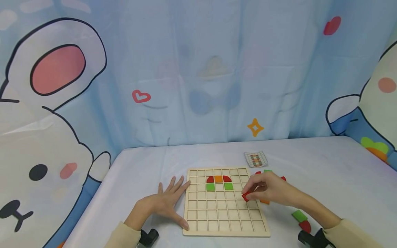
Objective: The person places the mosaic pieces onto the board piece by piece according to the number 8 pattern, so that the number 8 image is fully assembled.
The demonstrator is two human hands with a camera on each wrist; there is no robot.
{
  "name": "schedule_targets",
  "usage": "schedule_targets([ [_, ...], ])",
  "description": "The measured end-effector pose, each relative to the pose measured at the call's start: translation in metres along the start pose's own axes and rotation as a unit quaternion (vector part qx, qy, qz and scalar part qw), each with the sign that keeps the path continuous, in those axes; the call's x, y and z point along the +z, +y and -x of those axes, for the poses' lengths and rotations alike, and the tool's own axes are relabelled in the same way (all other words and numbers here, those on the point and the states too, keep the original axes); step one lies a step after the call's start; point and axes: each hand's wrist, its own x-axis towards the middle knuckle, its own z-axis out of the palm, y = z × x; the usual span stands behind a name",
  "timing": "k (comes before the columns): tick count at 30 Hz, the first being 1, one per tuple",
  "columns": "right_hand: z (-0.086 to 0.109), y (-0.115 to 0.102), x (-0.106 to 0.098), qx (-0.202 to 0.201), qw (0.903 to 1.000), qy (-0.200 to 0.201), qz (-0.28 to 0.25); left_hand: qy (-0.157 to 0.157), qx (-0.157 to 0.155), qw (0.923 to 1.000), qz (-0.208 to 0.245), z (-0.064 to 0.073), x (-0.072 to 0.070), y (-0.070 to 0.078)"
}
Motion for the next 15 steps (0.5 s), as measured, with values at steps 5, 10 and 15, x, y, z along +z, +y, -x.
schedule_targets([
  [5,-0.018,-0.004,0.007,0.011,0.9992,0.007,0.039,0.0,0.002,1.0,0.001,0.0,-0.001,0.0],
  [10,-0.035,-0.002,0.016,0.032,0.9968,0.015,0.072,0.001,0.002,1.0,0.001,0.0,0.0,0.001],
  [15,-0.043,0.001,0.028,0.058,0.9934,0.032,0.093,0.003,0.002,1.0,-0.004,0.001,0.0,0.002],
])
